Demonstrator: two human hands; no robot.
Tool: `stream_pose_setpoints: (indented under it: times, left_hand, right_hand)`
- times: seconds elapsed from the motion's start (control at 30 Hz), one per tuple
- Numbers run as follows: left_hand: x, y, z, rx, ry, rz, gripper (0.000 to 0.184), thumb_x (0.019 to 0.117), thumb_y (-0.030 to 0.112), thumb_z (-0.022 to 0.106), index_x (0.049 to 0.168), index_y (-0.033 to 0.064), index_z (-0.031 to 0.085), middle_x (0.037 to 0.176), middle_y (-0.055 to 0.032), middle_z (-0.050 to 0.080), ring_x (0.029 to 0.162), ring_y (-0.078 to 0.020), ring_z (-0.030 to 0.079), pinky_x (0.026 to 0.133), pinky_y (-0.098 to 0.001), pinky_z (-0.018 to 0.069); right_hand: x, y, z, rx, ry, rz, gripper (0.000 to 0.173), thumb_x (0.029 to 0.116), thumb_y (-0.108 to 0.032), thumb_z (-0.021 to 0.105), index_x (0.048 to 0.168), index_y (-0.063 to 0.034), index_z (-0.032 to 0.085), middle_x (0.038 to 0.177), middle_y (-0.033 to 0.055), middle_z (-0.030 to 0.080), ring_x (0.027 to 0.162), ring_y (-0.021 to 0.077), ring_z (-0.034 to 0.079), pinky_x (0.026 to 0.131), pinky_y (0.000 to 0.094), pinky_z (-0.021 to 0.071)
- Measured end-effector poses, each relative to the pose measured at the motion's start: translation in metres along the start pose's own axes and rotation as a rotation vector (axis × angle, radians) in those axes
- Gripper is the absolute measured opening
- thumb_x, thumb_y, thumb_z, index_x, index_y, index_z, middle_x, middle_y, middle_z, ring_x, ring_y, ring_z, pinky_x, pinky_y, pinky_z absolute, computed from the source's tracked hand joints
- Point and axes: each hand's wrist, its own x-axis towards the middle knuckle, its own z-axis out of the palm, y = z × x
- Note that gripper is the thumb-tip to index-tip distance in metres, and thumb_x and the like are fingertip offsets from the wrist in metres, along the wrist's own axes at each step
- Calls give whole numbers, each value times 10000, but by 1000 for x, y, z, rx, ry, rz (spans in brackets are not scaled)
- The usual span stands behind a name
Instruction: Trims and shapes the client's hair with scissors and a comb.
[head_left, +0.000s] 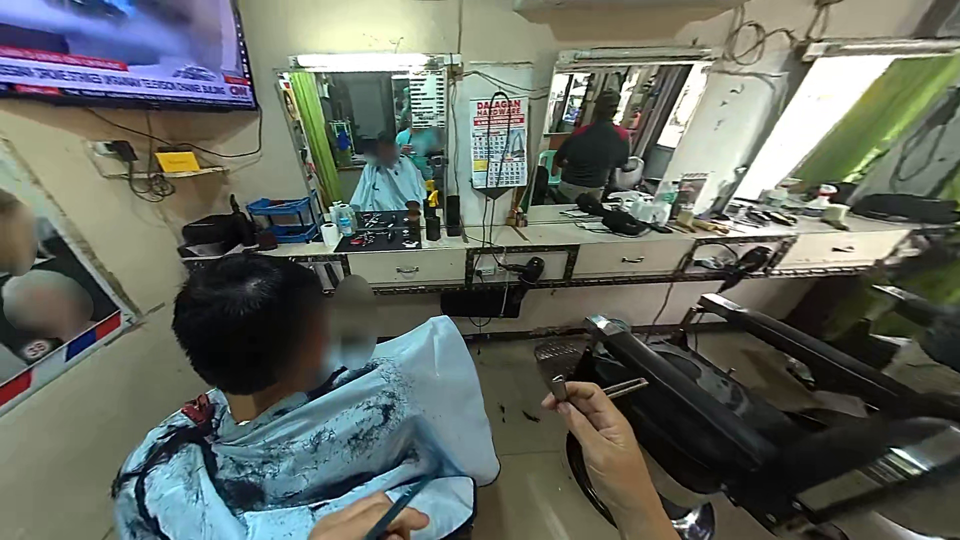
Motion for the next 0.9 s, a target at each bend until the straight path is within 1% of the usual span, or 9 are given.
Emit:
stream_pose_setpoints:
  times: [0.07, 0.17, 0.3, 0.4, 0.5, 0.6, 0.67, 0.73, 0.9]
  left_hand:
    - [9, 8, -18, 104, 122, 28, 236, 1053, 258, 591, 1142, 92, 733, 940, -18, 706, 805, -45, 643, 733, -227, 558]
    - [20, 21, -49, 260, 272, 79, 297, 1005, 388, 653, 1229, 201, 714, 978, 61, 677, 776, 3, 591, 668, -156, 504]
    - [34, 42, -81, 544, 532, 87, 401, 971, 443, 685, 1300, 215, 680, 1078, 80, 688, 722, 29, 562, 605, -141, 473]
    - [48, 60, -97, 658, 665, 9, 426, 971, 554, 633, 1263, 244, 658, 973, 81, 693, 630, 5, 575, 533, -178, 497]
    - [65, 77, -100, 684, 730, -127, 511, 1000, 679, 441, 1286, 268, 541, 981, 54, 696, 552, -60, 598, 476, -239, 545]
    - [88, 87, -93, 910, 758, -198, 335, 1098, 473, 339, 1204, 205, 507, 859, 60, 682, 536, -70, 605, 468, -245, 554]
    - [107, 85, -85, 1186, 746, -259, 246, 1093, 349, 405, 1142, 169, 565, 780, 112, 672, 586, -8, 631, 524, -208, 569]
    - [124, 78, -79, 1339, 740, -329, 205, 1070, 293, 470, 1107, 136, 598, 768, 102, 665, 624, -2, 643, 568, -217, 583]
    - [147, 50, -74, 1560, 744, -615, 170, 1044, 219, 561, 1091, 58, 590, 729, -56, 612, 592, -205, 616, 548, -432, 545]
  right_hand:
    - [14, 8, 6, -9, -15, -18, 186, 1017, -96, 547, 1173, -74, 644, 1017, 47, 728, 917, 114, 682, 824, 225, 564]
    - [40, 22, 20, -1, -91, -47, 179, 1022, -102, 544, 1175, -91, 637, 1065, 30, 731, 954, 113, 688, 847, 248, 573]
    - [88, 40, 45, 86, -201, -112, 169, 1026, -122, 551, 1168, -100, 640, 1079, 16, 736, 986, 117, 696, 896, 264, 576]
    - [125, 50, 62, 150, -281, -148, 159, 1037, -160, 552, 1156, -138, 654, 1043, -20, 728, 969, 93, 687, 885, 249, 572]
    - [165, 68, 68, 206, -371, -212, 166, 1040, -184, 564, 1174, -152, 657, 1047, -35, 722, 968, 84, 684, 886, 241, 572]
    - [201, 90, 63, 252, -461, -243, 170, 1035, -184, 563, 1170, -150, 661, 1061, -27, 723, 981, 94, 684, 896, 250, 571]
    - [225, 109, 59, 292, -519, -242, 174, 1037, -196, 554, 1171, -148, 654, 1058, -21, 724, 977, 99, 685, 891, 248, 571]
    - [246, 128, 62, 365, -571, -210, 174, 1049, -194, 542, 1181, -137, 640, 1046, -12, 723, 964, 104, 687, 886, 254, 573]
    - [286, 153, 105, 537, -699, -120, 184, 1056, -132, 496, 1181, -65, 613, 1028, 28, 714, 929, 140, 695, 848, 300, 600]
